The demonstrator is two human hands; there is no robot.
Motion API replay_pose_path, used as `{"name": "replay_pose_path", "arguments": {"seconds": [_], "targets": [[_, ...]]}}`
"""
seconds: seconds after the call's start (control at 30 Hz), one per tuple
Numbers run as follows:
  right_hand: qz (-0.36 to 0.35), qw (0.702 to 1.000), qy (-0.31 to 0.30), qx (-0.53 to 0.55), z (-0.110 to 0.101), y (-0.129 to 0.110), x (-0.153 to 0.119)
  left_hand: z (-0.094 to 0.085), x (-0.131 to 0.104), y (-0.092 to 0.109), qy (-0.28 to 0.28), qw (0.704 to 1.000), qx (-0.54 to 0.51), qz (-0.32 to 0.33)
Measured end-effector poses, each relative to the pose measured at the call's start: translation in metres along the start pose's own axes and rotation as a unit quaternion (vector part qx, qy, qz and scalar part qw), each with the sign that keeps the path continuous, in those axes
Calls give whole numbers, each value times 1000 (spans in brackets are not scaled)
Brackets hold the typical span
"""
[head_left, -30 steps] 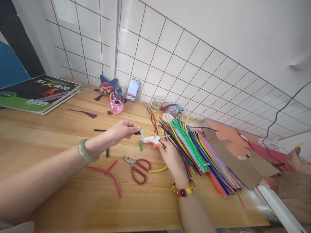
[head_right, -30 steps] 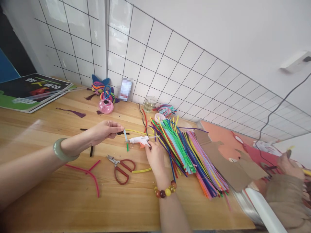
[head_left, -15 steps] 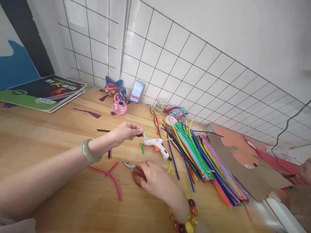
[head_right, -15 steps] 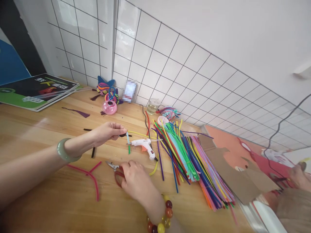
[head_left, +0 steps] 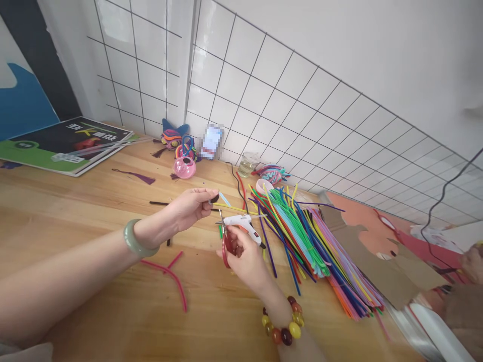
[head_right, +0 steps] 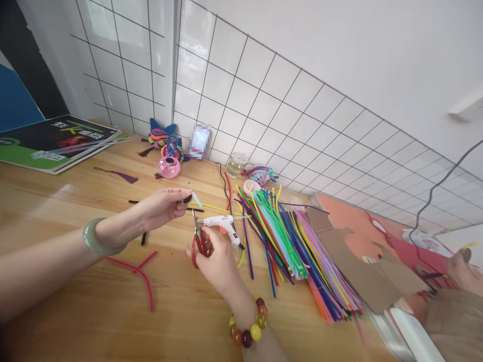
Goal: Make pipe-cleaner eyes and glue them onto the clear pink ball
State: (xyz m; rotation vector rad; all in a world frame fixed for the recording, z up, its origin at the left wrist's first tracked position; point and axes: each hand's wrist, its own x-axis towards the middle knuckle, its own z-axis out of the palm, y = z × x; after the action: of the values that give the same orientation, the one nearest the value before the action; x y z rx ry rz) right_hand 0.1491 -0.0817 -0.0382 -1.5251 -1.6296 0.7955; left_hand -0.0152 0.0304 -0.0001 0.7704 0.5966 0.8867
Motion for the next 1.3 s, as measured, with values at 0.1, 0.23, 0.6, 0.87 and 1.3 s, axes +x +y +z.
{"name": "replay_pose_path", "arguments": {"seconds": [0.1,0.23,0.6,0.87,1.3], "targets": [[-6,1000,23,-21,-2,-5,0,6,-4,-4,10,1000,-20,-7],[-7,998,45,-52,-3,-10,-1,15,-9,-16,10,999,-20,-24],[-46,997,56,20,-1,-8,-1,30,-21,-36,-1,1000,18,16],[-41,994,30,92,2,-17,-3,39,-29,-36,6,1000,13,16],[-37,995,31,85,5,-16,-4,38,-29,-40,1,1000,12,16]]}}
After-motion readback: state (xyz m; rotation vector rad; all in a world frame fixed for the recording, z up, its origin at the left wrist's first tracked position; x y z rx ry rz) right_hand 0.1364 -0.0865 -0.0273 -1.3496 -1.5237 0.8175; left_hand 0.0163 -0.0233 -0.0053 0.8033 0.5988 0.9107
